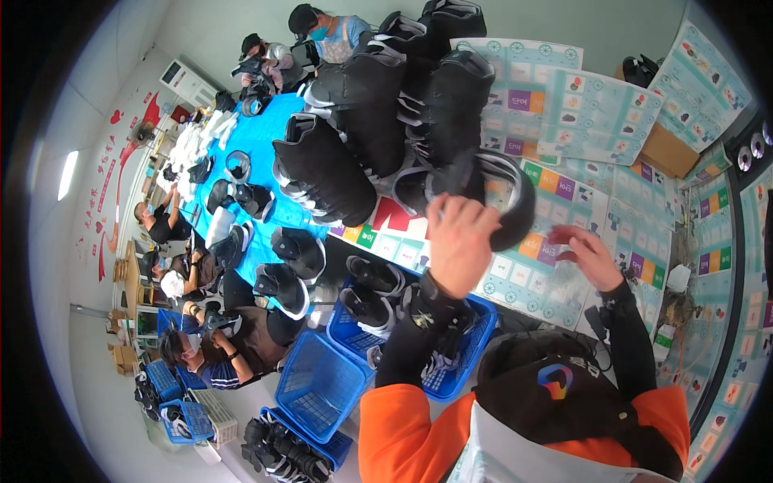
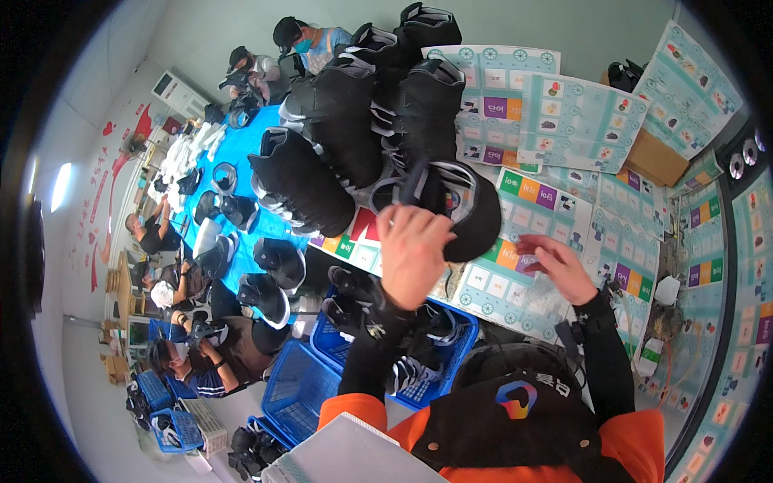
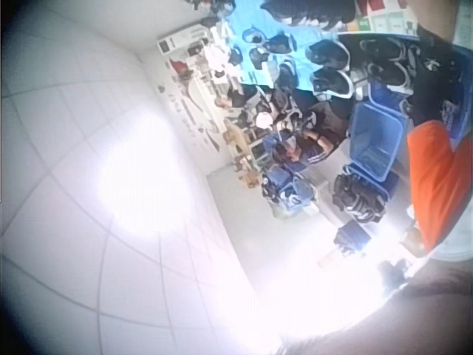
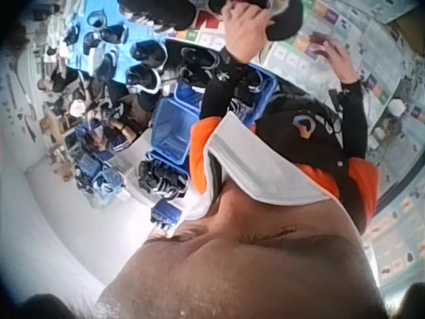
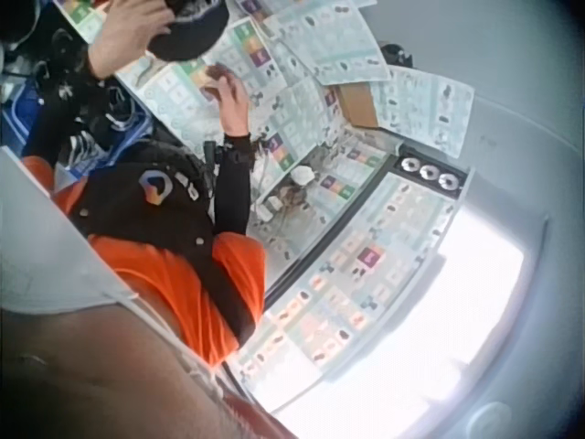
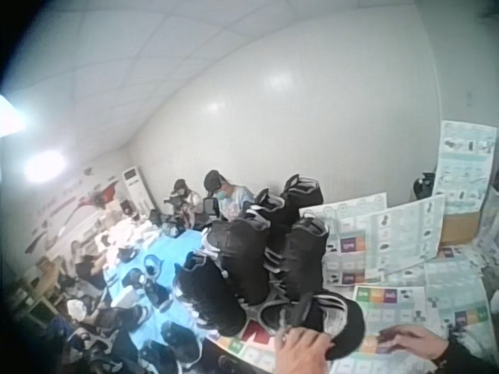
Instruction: The person holds a black shoe upper and uses a handheld heat tool to apply localized heat to several points along the edge and seam, then repeats the process on multiple footwear units retrieved from and returned to blue bins.
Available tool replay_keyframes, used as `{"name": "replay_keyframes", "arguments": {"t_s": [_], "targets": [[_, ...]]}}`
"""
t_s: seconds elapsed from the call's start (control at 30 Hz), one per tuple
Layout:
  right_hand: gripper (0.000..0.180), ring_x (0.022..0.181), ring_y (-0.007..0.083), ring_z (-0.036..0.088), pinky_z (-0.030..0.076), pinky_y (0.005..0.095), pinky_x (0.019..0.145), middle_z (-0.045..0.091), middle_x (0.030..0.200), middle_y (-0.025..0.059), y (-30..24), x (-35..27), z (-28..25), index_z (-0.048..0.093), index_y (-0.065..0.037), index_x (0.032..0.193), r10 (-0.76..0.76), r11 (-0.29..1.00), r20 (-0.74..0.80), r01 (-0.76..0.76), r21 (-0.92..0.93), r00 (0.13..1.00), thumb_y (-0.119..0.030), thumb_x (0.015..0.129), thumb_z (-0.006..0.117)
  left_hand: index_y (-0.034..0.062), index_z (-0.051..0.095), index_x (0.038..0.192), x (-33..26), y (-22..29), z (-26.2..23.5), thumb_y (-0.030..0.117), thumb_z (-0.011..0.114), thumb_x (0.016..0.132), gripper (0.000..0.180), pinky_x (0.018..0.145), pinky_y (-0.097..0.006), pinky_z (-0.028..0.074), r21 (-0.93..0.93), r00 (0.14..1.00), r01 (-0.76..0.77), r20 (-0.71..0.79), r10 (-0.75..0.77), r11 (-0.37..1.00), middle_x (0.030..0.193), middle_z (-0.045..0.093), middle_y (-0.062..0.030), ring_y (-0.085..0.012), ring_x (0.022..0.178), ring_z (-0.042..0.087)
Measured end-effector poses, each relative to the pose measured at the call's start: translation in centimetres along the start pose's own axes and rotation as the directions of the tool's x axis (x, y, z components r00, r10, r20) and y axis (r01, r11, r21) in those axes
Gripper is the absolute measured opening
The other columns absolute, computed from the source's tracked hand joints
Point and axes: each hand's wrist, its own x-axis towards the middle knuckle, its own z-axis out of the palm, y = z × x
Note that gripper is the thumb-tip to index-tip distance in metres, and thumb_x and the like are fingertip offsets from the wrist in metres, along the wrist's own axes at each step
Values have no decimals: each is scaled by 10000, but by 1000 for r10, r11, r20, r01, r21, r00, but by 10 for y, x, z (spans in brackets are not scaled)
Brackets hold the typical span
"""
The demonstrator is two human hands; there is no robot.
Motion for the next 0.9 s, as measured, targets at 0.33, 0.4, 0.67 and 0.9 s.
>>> {"name": "replay_keyframes", "arguments": {"t_s": [0.33, 0.4, 0.67, 0.9], "targets": [[391, 1144, 204, 589, 479, 422, 1002, 617, 1240, 43, 51, -2, -10, 540, -74, 1322, 285, 873, -145, -194, 446, 947, -293, 1013, 635, 74, 627, 894, -33, 35, 47, 108, 723, 810, 132, 955, -456, 362, -268, 991, 131, 15, -132, 954, 879, 631, -42, -279, 955, 583], [457, 1240, 228, 576, 457, 451, 1051, 612, 1359, 61, 77, -3, -15, 545, -72, 1377, 211, 710, 59, -195, 676, 976, -309, 1001, 652, 65, 616, 881, -35, 36, 53, 115, 724, 812, 137, 933, -451, 359, -315, 988, 152, 28, -151, 937, 880, 631, -62, -295, 956, 582], [368, 1197, 205, 613, 453, 383, 1045, 665, 1299, 60, 90, 4, -11, 623, -27, 1294, -87, 807, -4, 73, 586, 996, -210, 980, 680, 64, 647, 867, -35, 43, 22, 99, 751, 767, 148, 963, -441, 363, -311, 991, 130, 14, -133, 941, 895, 640, -57, -289, 984, 585], [320, 1128, 189, 646, 457, 355, 1047, 683, 1264, 50, 94, 46, -6, 622, -35, 1299, -60, 742, -48, 77, 666, 997, -156, 1003, 626, 5, 636, 1129, -86, -4, -57, -18, 667, 910, 222, 829, -306, 481, -778, 520, 515, -49, -853, 359, 1005, 684, -66, -168, 907, 616]]}}
